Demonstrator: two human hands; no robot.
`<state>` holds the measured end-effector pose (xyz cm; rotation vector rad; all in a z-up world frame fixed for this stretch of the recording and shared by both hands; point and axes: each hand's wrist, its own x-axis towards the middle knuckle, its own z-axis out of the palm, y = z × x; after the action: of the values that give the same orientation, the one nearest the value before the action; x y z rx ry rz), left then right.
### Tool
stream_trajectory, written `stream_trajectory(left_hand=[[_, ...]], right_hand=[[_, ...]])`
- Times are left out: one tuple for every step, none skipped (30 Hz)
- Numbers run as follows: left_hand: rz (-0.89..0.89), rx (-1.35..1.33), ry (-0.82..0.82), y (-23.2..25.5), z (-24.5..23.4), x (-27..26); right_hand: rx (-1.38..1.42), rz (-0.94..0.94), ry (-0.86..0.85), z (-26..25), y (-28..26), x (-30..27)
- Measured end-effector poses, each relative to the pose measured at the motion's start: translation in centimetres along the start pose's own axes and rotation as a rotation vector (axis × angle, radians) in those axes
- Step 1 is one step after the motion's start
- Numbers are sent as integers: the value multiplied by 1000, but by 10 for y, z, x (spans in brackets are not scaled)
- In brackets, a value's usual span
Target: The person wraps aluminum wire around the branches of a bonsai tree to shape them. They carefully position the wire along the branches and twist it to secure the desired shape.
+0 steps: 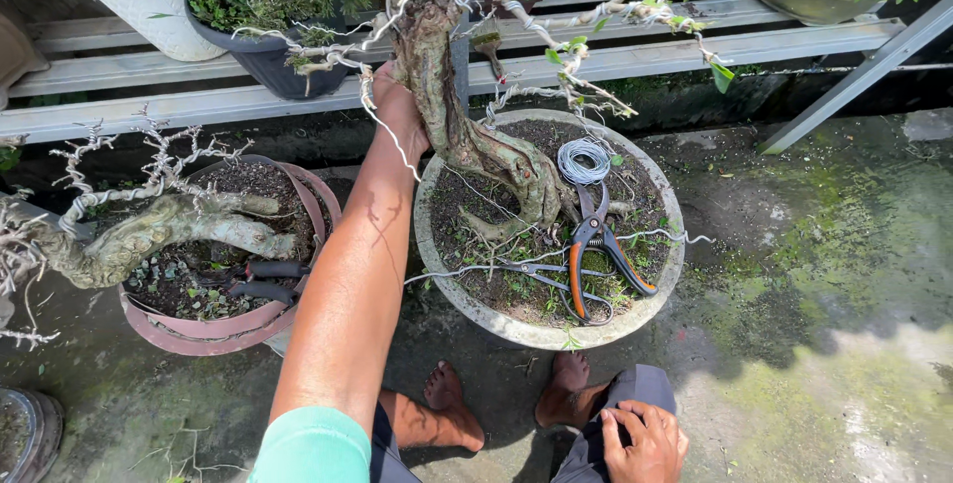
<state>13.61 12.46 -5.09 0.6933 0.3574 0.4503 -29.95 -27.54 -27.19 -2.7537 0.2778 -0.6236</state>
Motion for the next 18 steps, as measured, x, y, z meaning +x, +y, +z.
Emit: stream_trajectory(left_hand=[[1, -11, 3, -5, -2, 4], [-41, -2, -39, -10, -4, 9], [-82, 7, -81, -14, -6, 13], [-82, -4, -77, -3, 3, -5], [-119, 20, -81, 9, 12, -22], [-158, 44, -82, 22, 18, -39], [-159, 34, -76, 22, 13, -42], [-189, 103, -33, 21, 8, -45], [-220, 172, 10, 21, 3, -48], [-225, 165, 10, 42, 2, -69], [-225, 294, 11, 62, 1, -90], [-227, 427, 8, 82, 0, -111], [-234, 425, 5, 93, -17, -133], [-164, 551, -52, 104, -33, -156], [-91, 674, -109, 116, -49, -178], [-100, 676, -121, 110, -84, -189], [-46, 756, -132, 104, -118, -199], [10, 835, -145, 99, -153, -209]], right_hand=[[-6, -9, 4, 0, 0, 0], [-14, 10, -25, -1, 0, 1], [-23, 30, -52, -2, 0, 1], [-30, 21, -50, 0, 1, 1], [-35, 17, -49, 1, 2, 2], [-42, 13, -51, 2, 3, 1], [-49, 4, -52, 1, 1, 2], [-61, 11, -57, 1, -1, 2], [-72, 19, -63, 0, -2, 3], [-80, 17, -61, 2, 1, 3], [-93, -11, -76, 3, 4, 4], [-104, -34, -91, 5, 7, 2], [-111, -30, -90, 0, 2, 7], [-97, -40, -114, -5, -3, 7], [-83, -49, -138, -10, -8, 8], [-90, -36, -136, -12, -11, 10], [-99, -52, -185, -14, -12, 12], [-107, -66, -234, -16, -14, 13]])
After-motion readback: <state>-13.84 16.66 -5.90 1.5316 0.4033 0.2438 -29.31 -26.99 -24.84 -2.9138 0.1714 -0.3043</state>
